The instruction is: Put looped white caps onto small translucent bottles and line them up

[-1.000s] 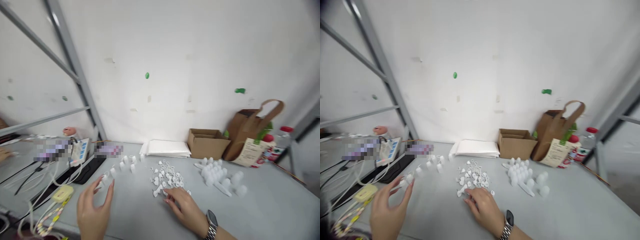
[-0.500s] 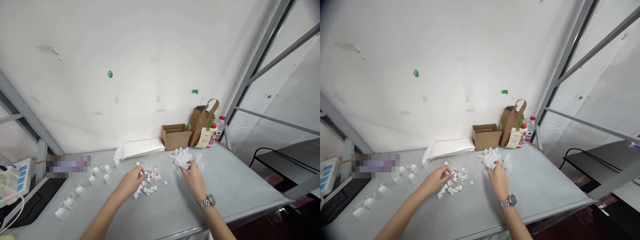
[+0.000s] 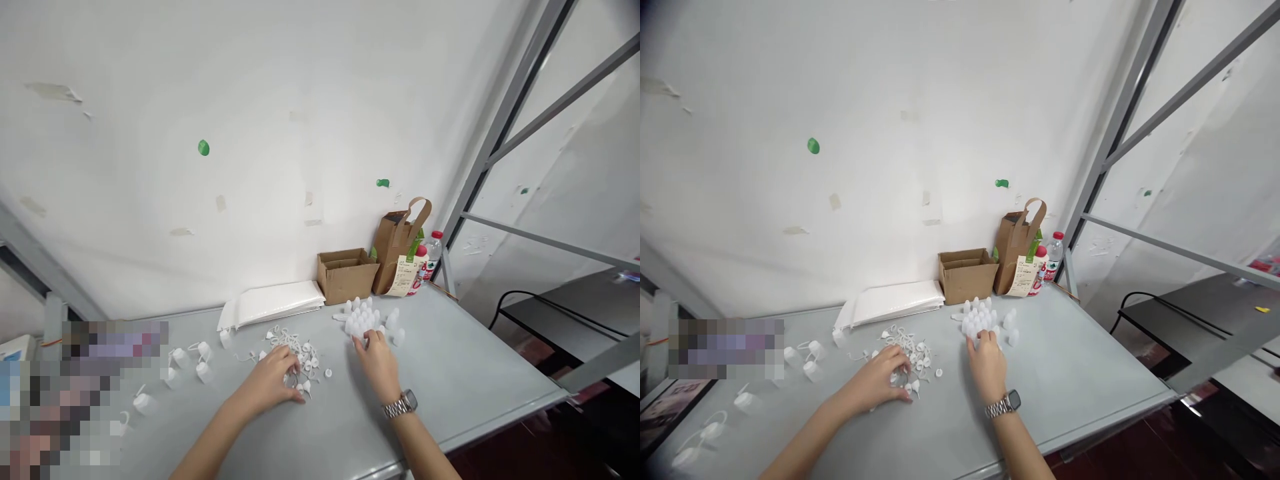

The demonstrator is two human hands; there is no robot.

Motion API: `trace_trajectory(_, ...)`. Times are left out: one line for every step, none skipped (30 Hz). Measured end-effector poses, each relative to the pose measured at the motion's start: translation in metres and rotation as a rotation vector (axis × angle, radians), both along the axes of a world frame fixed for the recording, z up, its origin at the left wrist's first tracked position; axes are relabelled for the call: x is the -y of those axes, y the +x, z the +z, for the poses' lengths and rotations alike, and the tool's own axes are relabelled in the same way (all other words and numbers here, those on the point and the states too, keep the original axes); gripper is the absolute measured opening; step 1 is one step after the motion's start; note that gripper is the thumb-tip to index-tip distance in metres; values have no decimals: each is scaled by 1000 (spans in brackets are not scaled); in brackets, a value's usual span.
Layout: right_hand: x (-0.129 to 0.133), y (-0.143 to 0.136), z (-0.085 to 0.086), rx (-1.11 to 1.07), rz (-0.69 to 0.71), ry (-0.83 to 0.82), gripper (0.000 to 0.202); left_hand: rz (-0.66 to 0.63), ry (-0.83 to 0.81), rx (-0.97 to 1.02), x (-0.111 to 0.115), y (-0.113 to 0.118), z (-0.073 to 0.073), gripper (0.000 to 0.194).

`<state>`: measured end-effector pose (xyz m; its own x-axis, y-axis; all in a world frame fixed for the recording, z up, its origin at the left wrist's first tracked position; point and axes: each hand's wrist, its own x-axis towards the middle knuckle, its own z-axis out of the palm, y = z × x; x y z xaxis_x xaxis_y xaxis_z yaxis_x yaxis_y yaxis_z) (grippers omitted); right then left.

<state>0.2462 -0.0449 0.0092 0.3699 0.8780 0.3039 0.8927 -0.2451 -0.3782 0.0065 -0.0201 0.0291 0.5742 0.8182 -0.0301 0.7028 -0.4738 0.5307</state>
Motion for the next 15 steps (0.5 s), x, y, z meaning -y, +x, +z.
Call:
trace_trajectory(2,0,1,-6,16,21,19,-5,1,-3,0,1,-1,26)
trace_trajectory(3,-1,3,-19,39,51,20,-6,4,0,-1,2,-2,18)
trace_trajectory(4,-3,5,-43,73,92,21,-4,7,8,-2,2,-3,11)
trace_trajectory(5,-5,7,-76,116,135,22,0,9,21,-3,2,-4,8)
trace_trajectory(5,-7,10,-119,166,172,22,6,9,38,-4,3,-5,8)
trace_trajectory(5,-10,13,-169,220,197,22,18,8,60,-5,2,-5,9)
trace_trajectory(4,-13,16,-221,276,206,22,34,6,82,-6,2,-6,10)
trace_trajectory(3,-16,19,-272,330,210,21,51,2,105,-7,2,-6,10)
trace_trajectory(2,-19,22,-319,379,213,20,69,0,130,-7,1,-7,11)
trace_trajectory(0,-22,25,-360,421,216,20,86,0,153,-8,0,-7,11)
trace_trajectory(-2,-24,28,-394,457,219,19,99,-1,174,-8,-1,-7,11)
trace_trajectory(-4,-27,31,-420,485,220,19,107,-2,194,-9,-2,-7,11)
trace_trajectory(-5,-29,33,-439,506,214,19,114,-6,212,-9,-4,-6,11)
trace_trajectory(-7,-31,35,-455,518,198,20,123,-10,229,-10,-5,-6,11)
trace_trajectory(-8,-32,36,-468,525,175,21,134,-15,245,-11,-7,-6,11)
